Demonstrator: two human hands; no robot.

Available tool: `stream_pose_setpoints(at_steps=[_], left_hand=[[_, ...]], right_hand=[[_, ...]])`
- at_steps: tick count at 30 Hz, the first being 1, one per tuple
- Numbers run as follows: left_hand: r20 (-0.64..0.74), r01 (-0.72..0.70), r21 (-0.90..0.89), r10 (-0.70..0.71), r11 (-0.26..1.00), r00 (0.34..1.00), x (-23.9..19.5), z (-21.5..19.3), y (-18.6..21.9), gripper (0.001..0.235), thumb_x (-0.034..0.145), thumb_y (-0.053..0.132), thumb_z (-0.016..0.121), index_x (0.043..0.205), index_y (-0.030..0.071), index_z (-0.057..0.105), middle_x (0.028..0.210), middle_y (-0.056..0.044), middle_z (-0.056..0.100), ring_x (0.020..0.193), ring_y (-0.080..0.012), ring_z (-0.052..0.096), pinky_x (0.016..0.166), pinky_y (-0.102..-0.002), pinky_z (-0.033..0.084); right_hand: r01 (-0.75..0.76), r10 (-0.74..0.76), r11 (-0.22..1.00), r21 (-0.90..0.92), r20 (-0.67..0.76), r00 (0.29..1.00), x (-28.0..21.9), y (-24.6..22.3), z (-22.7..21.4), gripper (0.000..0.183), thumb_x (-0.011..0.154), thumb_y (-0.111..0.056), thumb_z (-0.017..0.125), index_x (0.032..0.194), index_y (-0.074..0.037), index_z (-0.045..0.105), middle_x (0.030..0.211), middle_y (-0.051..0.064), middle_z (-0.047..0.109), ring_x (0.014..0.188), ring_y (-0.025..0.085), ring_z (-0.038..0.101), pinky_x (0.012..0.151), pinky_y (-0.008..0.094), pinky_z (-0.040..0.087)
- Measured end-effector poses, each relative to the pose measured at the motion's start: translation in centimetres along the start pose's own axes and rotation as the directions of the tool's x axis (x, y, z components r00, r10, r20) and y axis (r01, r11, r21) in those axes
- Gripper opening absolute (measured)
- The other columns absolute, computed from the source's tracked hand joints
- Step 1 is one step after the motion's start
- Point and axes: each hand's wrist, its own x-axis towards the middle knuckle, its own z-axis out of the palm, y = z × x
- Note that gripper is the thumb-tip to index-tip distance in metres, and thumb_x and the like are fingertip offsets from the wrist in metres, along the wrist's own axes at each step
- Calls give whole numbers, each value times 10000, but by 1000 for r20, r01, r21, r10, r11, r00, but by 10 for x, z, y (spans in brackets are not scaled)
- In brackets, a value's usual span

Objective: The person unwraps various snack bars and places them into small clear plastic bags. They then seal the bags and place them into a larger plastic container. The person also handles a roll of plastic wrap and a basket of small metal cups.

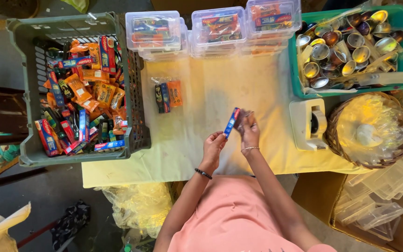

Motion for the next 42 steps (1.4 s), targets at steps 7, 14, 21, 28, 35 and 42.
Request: stream_pose_setpoints(at_steps=[7,14,21,28,35,42], left_hand=[[41,87,-56,-85,995,996,4,-14,-4,235,930,131,690,1128,5,679,997,-52,707,906,-153,678,875,-274,546],[69,-26,179,14,983,998,-16,-10,9,194,904,80,732,1073,-16,743,938,-55,732,855,-118,655,828,-262,548],[-60,-178,219,195,959,979,-19,-6,15,350,807,-1,784,1083,-10,568,981,-98,686,904,-157,664,802,-305,555],[159,-320,82,305,944,939,-24,-5,28,404,855,-24,756,1130,-30,460,1035,-105,687,951,-175,664,840,-315,559],[146,-139,289,99,947,984,-8,-16,4,302,888,111,767,1162,-8,726,1013,-56,728,907,-139,670,835,-276,561],[215,-202,291,142,935,966,-36,7,42,371,898,96,742,1258,68,658,1090,-15,735,998,-92,681,880,-256,557]], right_hand=[[738,-108,40,-674,731,674,-63,-82,41,564,732,68,622,1270,-101,609,1221,17,702,1167,179,602,975,327,395],[855,79,-243,-458,869,488,-50,-111,44,465,744,-185,757,1201,-182,674,1222,4,688,1183,215,602,996,553,270],[847,83,-63,-528,843,531,-50,-90,40,400,794,-277,785,1148,-136,663,1077,51,715,1035,256,665,911,458,446],[545,335,219,-810,587,737,-42,-94,19,292,821,-328,781,1003,-113,704,770,119,721,700,312,693,650,405,533],[699,39,-156,-698,703,710,-57,-94,43,182,860,-275,686,926,-111,644,736,127,700,719,326,696,660,452,532],[577,193,-65,-814,557,808,-52,-97,52,343,810,-299,729,1090,-124,637,758,107,716,713,304,706,640,428,543]])
